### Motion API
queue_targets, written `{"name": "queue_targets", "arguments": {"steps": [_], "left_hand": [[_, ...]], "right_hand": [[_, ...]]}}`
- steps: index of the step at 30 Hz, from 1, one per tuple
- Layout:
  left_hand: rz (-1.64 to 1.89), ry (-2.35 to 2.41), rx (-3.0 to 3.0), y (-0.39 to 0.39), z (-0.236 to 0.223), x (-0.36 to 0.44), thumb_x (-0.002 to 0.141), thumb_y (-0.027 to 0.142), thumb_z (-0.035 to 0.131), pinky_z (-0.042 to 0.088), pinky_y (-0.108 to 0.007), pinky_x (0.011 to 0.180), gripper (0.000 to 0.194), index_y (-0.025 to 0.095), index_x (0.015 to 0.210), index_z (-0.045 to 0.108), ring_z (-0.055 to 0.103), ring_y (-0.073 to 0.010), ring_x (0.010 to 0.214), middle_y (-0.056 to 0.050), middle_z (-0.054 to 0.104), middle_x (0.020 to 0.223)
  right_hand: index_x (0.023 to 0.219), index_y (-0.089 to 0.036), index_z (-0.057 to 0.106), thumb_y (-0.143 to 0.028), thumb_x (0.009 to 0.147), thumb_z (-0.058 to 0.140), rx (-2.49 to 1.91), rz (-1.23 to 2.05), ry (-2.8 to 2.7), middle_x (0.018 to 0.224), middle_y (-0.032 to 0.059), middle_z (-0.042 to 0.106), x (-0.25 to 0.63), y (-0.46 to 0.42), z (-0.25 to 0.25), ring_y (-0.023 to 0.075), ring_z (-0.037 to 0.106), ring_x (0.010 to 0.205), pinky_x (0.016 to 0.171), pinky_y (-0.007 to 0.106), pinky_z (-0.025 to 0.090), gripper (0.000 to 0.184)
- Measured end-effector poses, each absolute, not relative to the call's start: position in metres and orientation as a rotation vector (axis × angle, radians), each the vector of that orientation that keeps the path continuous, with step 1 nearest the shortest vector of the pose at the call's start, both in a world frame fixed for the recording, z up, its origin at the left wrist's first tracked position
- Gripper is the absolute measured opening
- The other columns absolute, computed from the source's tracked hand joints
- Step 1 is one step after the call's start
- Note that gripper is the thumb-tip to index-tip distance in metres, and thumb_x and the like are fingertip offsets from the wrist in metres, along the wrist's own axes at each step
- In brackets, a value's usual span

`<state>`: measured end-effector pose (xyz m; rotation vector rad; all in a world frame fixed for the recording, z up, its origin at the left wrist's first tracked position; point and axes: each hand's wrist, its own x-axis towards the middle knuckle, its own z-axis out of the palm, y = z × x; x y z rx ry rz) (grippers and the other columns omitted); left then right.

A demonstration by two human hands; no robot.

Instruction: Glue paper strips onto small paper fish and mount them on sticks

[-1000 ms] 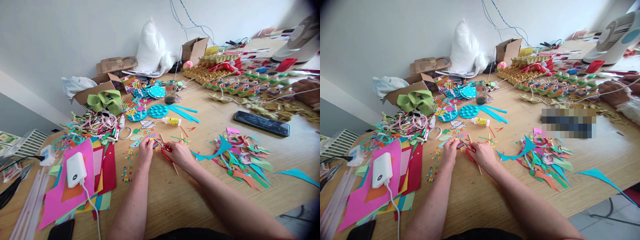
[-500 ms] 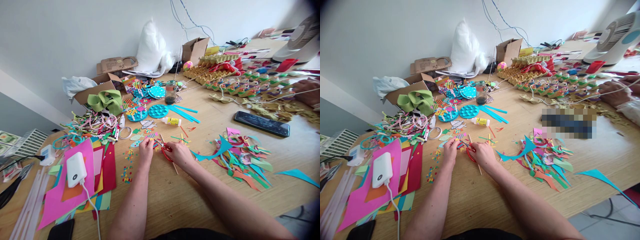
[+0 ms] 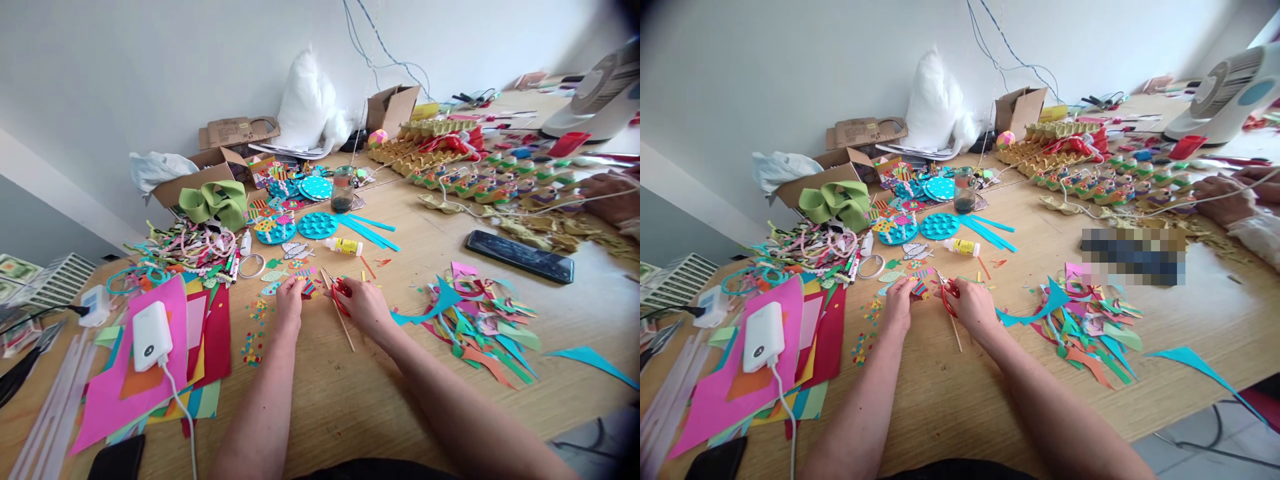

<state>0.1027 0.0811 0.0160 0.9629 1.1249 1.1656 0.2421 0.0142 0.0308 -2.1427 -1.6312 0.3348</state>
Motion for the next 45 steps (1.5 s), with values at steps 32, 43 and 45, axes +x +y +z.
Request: {"name": "queue_targets", "arguments": {"steps": [32,43,45], "left_hand": [[1.172,0.98,0.554,0.061,0.042,0.086,0.073,0.018,0.05,0.045,-0.023,0.045,0.011,0.011,0.069,0.058,0.061,-0.0145,0.048,-0.006,0.064,0.057],[1.128,0.911,0.464,0.006,0.048,0.079,0.074,0.02,0.056,0.049,-0.025,0.053,0.011,0.011,0.079,0.062,0.064,-0.0148,0.061,-0.007,0.066,0.073],[1.146,0.896,0.493,0.001,0.045,0.078,0.072,0.021,0.058,0.05,-0.025,0.053,0.013,0.011,0.078,0.063,0.064,-0.0149,0.062,-0.007,0.066,0.075]], "right_hand": [[0.092,-0.011,0.068,-0.021,0.088,0.042,-2.537,0.095,-2.011,0.098,0.0176,0.067,0.321,-0.016,0.042,0.0264,0.064,0.092,0.073,0.031,0.041,0.028],[0.083,-0.016,0.067,-0.047,0.084,0.049,-1.546,0.922,-1.515,0.073,0.0046,0.069,0.243,-0.018,0.059,0.0158,0.064,0.066,0.06,0.025,0.046,0.035],[0.08,-0.015,0.065,-0.055,0.077,0.055,-1.377,1.14,-1.342,0.071,0.0053,0.069,0.224,-0.014,0.052,0.0148,0.062,0.061,0.055,0.024,0.047,0.041]]}}
